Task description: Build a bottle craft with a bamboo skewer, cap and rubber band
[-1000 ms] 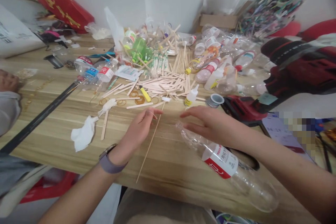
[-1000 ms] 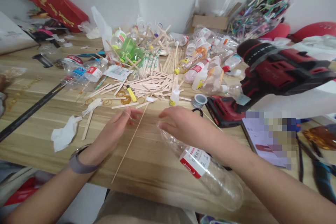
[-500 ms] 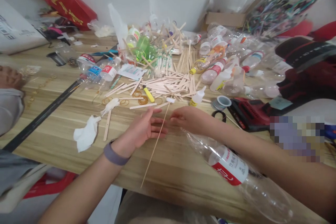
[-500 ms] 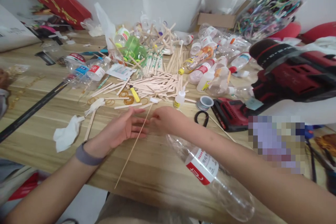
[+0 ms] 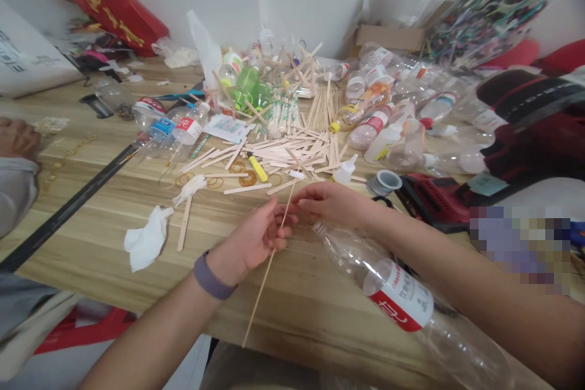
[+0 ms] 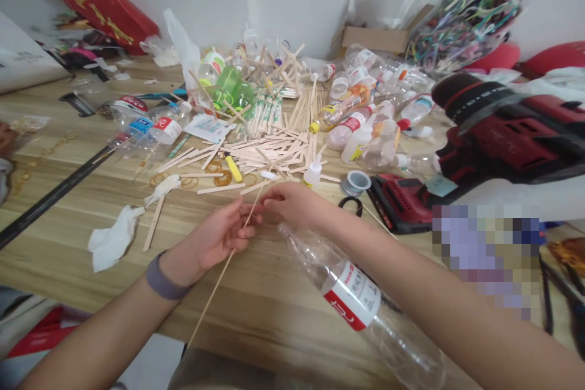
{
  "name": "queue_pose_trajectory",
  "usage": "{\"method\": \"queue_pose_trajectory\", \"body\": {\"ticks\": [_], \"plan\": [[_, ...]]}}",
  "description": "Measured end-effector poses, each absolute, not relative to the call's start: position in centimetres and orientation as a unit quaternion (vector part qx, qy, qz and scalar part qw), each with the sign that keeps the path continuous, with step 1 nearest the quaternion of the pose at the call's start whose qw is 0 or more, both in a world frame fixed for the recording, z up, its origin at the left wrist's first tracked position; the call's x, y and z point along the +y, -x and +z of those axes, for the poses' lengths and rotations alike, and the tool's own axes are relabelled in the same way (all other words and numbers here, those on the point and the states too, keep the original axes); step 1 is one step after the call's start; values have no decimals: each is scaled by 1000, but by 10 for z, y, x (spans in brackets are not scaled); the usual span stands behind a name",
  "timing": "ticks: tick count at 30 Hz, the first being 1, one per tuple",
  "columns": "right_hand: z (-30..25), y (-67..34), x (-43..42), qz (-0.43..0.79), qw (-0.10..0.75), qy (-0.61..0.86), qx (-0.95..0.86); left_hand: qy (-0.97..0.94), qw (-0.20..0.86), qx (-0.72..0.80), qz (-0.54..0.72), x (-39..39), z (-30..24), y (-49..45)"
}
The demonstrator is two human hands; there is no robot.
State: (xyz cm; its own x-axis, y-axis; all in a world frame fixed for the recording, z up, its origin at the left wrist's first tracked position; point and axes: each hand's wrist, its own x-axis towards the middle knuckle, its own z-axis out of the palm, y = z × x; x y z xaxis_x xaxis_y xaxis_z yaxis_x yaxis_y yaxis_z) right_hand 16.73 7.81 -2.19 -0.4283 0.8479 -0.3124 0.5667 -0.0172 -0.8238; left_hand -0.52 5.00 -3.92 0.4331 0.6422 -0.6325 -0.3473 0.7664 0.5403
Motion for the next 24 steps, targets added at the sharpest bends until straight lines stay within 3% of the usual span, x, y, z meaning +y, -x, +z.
{"method": "queue_pose_trajectory", "body": {"ticks": [14, 24], "plan": [[-27, -153, 76, 704, 200, 469, -494, -109, 901, 354, 225, 58, -43, 7], [-47, -140, 75, 670, 172, 462, -555, -103, 916, 327, 208, 58, -45, 7]]}}
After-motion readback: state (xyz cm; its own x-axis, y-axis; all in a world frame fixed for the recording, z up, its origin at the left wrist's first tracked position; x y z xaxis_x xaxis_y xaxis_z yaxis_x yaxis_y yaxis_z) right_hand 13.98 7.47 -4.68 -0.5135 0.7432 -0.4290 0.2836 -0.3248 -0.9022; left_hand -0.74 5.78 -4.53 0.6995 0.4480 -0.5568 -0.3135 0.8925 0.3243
